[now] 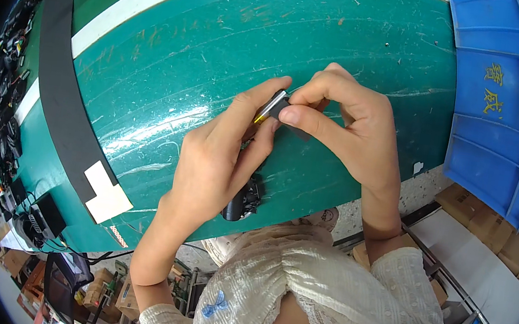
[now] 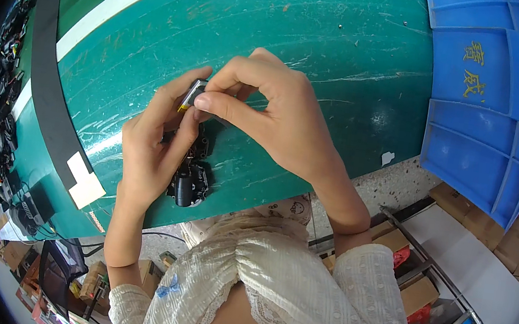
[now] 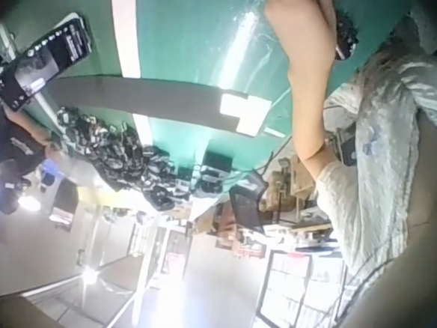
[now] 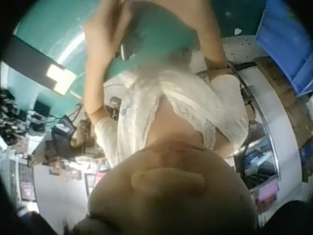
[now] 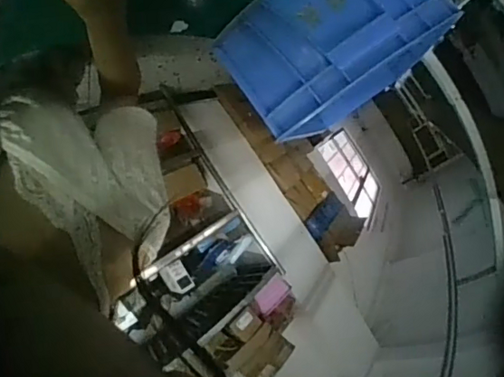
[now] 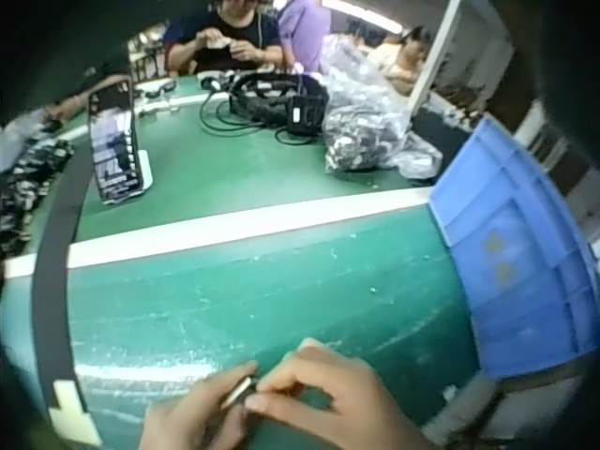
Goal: The person assembles small electronic devices at a workbench. They pick up a black plastic housing, insert a circuit board, connect a battery pack, and secure the casing. The person repeats this process for multiple units, handling components by hand.
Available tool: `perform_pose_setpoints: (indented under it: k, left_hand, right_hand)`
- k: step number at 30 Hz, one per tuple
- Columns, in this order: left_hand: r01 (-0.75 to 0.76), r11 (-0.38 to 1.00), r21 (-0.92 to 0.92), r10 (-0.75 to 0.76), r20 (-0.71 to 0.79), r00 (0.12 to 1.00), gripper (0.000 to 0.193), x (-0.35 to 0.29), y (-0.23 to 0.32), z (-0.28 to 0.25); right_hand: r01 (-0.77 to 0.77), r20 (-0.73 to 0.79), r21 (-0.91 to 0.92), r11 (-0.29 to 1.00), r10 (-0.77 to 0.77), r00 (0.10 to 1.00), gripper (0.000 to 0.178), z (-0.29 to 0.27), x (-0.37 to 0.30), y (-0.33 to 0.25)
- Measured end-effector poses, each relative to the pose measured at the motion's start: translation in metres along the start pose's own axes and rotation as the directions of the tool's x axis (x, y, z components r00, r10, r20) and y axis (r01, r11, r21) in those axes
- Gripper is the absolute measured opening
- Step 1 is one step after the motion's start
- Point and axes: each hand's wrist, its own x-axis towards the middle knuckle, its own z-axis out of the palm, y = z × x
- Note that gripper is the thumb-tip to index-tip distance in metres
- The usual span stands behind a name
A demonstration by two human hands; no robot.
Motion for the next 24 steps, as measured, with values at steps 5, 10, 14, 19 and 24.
perform_pose_setpoints:
  k: [5, 10, 14, 19, 24]
  left_hand:
    - [-0.021, 1.0, 0.002, 0.021, 0.003, 1.0, 0.038, 0.0009, -0.0014, 0.0003]
    - [-0.046, 0.999, 0.019, 0.046, 0.003, 0.999, 0.038, 0.0015, -0.003, 0.0003]
    - [-0.042, 0.998, 0.037, 0.042, 0.011, 0.999, 0.039, 0.0015, -0.0033, -0.0002]
    - [-0.047, 0.998, 0.04, 0.047, -0.005, 0.999, 0.038, 0.0018, -0.0026, 0.0005]
    - [-0.063, 0.997, 0.051, 0.065, -0.02, 0.998, 0.038, 0.0005, -0.0037, 0.0019]
  right_hand:
    - [-0.014, 0.009, 0.004, 1.0, 0.014, 1.0, 0.01, -0.0006, -0.0003, -0.0007]
    - [-0.031, 0.01, -0.01, 0.999, 0.031, 0.999, 0.009, 0.0001, -0.0003, -0.0011]
    - [-0.049, 0.017, -0.012, 0.999, 0.049, 0.999, 0.01, -0.0002, -0.0006, -0.0016]
    - [-0.079, 0.005, 0.019, 0.997, 0.079, 0.997, 0.011, 0.0006, -0.0003, -0.0016]
    - [-0.097, -0.016, 0.073, 0.993, 0.099, 0.995, 0.012, 0.0037, -0.0015, 0.0007]
